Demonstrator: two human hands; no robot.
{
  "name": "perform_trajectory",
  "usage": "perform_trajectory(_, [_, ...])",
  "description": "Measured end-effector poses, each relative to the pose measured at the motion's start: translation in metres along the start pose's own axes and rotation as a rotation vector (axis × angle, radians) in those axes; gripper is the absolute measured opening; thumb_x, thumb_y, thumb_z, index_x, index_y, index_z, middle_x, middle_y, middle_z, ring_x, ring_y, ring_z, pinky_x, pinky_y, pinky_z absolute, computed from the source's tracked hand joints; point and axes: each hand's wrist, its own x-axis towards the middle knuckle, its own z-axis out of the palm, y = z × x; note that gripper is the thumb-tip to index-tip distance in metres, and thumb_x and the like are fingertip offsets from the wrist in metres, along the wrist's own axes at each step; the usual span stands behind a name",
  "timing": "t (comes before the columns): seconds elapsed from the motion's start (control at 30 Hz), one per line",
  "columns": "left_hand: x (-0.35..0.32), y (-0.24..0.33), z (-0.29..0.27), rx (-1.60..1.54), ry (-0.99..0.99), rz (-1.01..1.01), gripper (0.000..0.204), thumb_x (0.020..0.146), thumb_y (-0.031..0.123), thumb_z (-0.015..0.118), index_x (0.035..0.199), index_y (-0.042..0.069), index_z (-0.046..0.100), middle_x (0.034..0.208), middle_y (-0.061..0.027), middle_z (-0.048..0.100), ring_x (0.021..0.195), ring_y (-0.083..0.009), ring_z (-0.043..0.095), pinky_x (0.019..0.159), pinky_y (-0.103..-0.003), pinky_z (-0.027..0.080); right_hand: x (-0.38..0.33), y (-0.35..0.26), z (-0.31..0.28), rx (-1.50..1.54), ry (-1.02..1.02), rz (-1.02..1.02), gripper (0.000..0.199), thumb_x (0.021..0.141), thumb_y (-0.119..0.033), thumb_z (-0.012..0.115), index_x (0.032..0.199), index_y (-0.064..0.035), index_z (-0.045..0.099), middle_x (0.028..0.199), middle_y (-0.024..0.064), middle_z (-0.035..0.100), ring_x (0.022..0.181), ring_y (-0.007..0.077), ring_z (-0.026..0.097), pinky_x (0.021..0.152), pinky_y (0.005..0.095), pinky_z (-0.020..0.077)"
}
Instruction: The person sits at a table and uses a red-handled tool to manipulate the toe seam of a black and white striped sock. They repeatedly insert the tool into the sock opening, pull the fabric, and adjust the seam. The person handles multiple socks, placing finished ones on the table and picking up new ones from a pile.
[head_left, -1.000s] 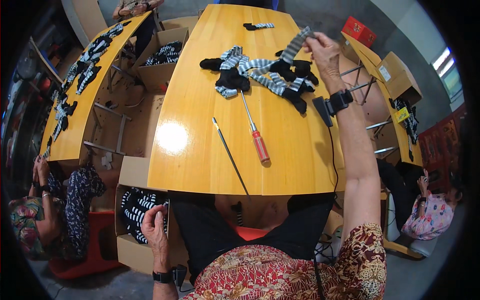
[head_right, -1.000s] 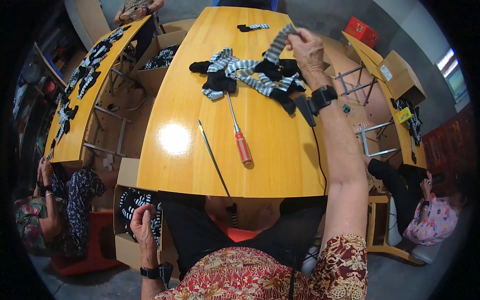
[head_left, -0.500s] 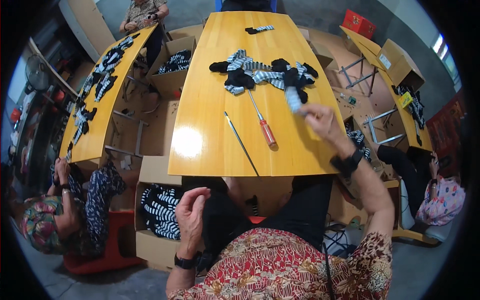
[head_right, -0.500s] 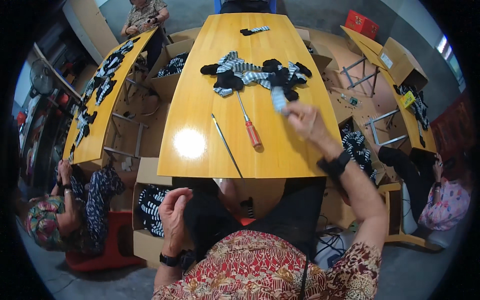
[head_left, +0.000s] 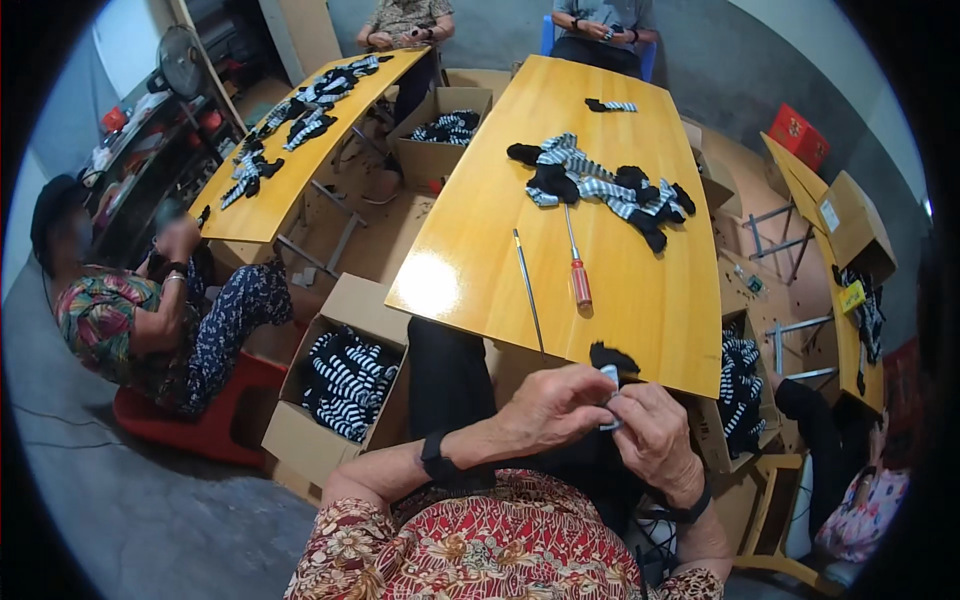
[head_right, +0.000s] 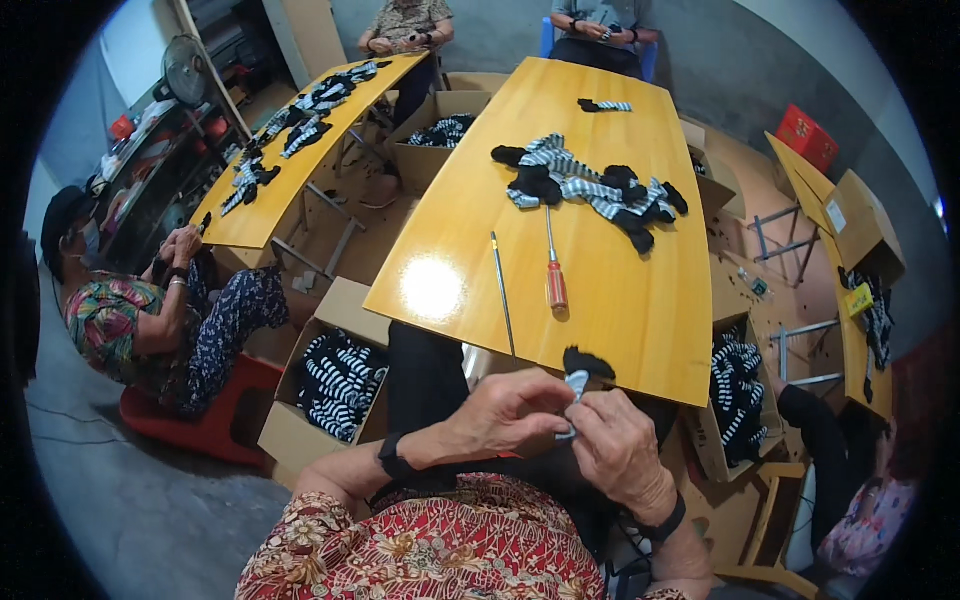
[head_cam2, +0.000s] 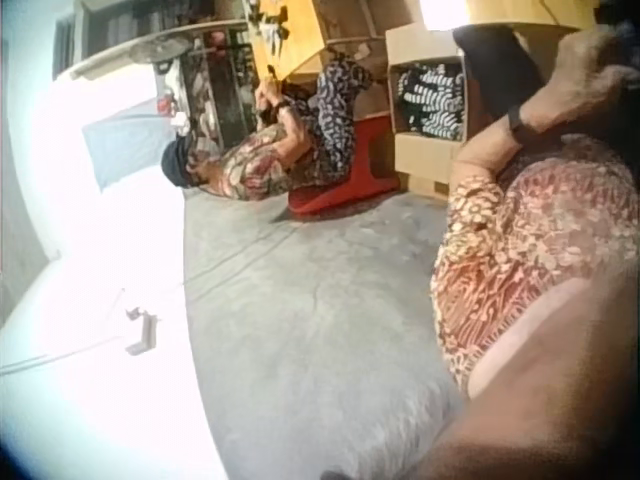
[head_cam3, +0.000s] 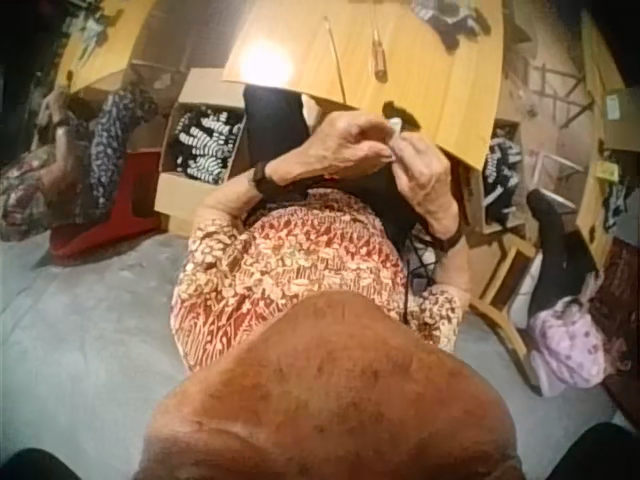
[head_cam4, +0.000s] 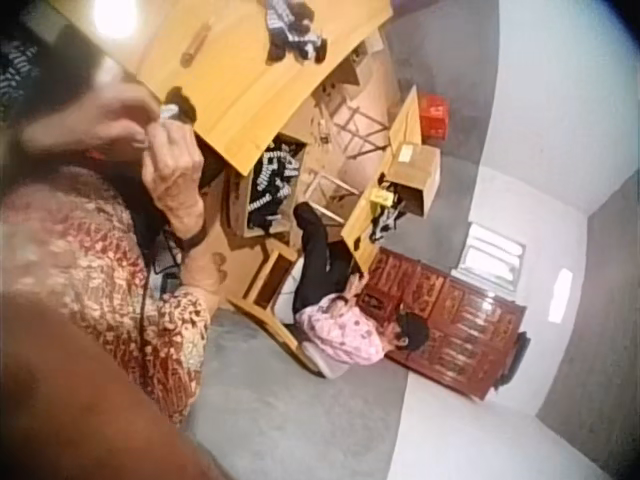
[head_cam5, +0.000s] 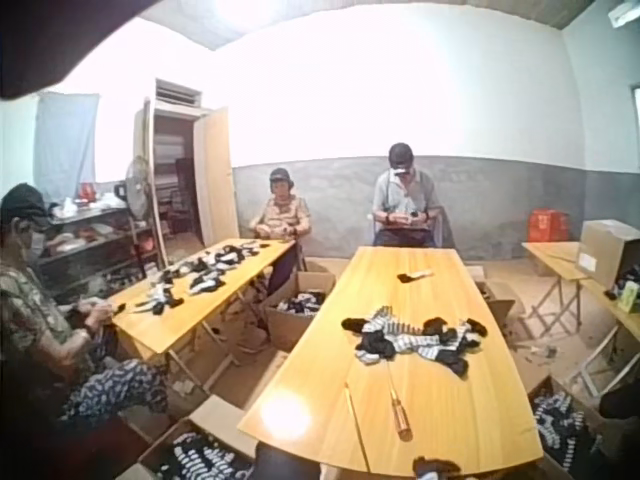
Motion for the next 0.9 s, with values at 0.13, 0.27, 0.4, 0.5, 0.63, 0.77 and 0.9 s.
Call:
perform_trajectory(0.13, [-0.005, 0.008, 0.009, 0.018, -0.041, 0.008, 0.029, 0.086, 0.016, 0.071, 0.107, -0.001, 0.061, 0.089, -0.0112, 0.068, 0.084, -0.0161, 0.066, 0.073, -0.029, 0.054, -0.013, -0.005, -0.002, 0.083, 0.031, 0.032, 0.024, 0.068, 0.003, 0.067, 0.091, -0.002, 0.06, 0.086, 0.0135, 0.062, 0.077, 0.0327, 0.061, 0.068, 0.0391, 0.0501])
perform_trajectory(0.27, [-0.008, 0.01, 0.009, -0.018, -0.103, -0.023, 0.031, 0.084, 0.02, 0.074, 0.104, 0.0, 0.061, 0.089, -0.0113, 0.069, 0.08, -0.0164, 0.067, 0.071, -0.029, 0.054, -0.024, -0.004, 0.003, 0.126, 0.069, 0.092, 0.023, 0.068, 0.001, 0.068, 0.089, -0.0013, 0.059, 0.083, 0.0149, 0.061, 0.077, 0.0342, 0.061, 0.068, 0.0402, 0.0498])
perform_trajectory(0.4, [-0.013, 0.006, 0.009, 0.02, -0.118, -0.04, 0.033, 0.083, 0.021, 0.075, 0.104, 0.0, 0.061, 0.088, -0.0125, 0.07, 0.078, -0.0169, 0.067, 0.07, -0.029, 0.054, -0.03, -0.003, 0.015, 0.173, 0.095, 0.152, 0.021, 0.068, 0.002, 0.066, 0.087, -0.0009, 0.059, 0.08, 0.0155, 0.061, 0.075, 0.0351, 0.061, 0.067, 0.0399, 0.0497])
perform_trajectory(0.5, [-0.014, -0.002, 0.014, 0.025, -0.115, -0.06, 0.032, 0.083, 0.021, 0.074, 0.103, -0.001, 0.061, 0.086, -0.0134, 0.07, 0.076, -0.0182, 0.068, 0.066, -0.03, 0.054, -0.038, -0.006, 0.022, 0.192, 0.112, 0.248, 0.019, 0.068, 0.003, 0.065, 0.086, -0.0008, 0.06, 0.078, 0.0155, 0.06, 0.073, 0.0353, 0.061, 0.065, 0.0398, 0.0497])
perform_trajectory(0.63, [-0.021, -0.008, 0.013, 0.098, -0.112, 0.007, 0.029, 0.085, 0.021, 0.072, 0.102, 0.0, 0.061, 0.081, -0.0121, 0.07, 0.074, -0.0176, 0.067, 0.064, -0.03, 0.053, -0.042, -0.009, 0.032, 0.219, 0.118, 0.297, 0.018, 0.069, 0.004, 0.063, 0.086, -0.0012, 0.06, 0.078, 0.0154, 0.06, 0.073, 0.0347, 0.061, 0.064, 0.0391, 0.0492])
perform_trajectory(0.77, [-0.016, -0.009, 0.004, 0.135, -0.1, -0.029, 0.027, 0.088, 0.025, 0.068, 0.096, -0.001, 0.063, 0.077, -0.0117, 0.068, 0.069, -0.0166, 0.065, 0.061, -0.03, 0.05, -0.038, -0.016, 0.035, 0.257, 0.129, 0.357, 0.017, 0.071, 0.005, 0.061, 0.086, -0.0003, 0.059, 0.078, 0.0157, 0.059, 0.073, 0.0349, 0.061, 0.064, 0.0386, 0.0486])
perform_trajectory(0.9, [-0.012, -0.008, 0.006, 0.164, -0.136, -0.051, 0.028, 0.091, 0.026, 0.064, 0.089, -0.001, 0.064, 0.07, -0.0085, 0.065, 0.063, -0.014, 0.06, 0.058, -0.029, 0.048, -0.043, -0.013, 0.037, 0.139, 0.111, 0.298, 0.016, 0.072, 0.003, 0.062, 0.087, 0.0, 0.058, 0.078, 0.0156, 0.059, 0.073, 0.0339, 0.061, 0.065, 0.0384, 0.0486])
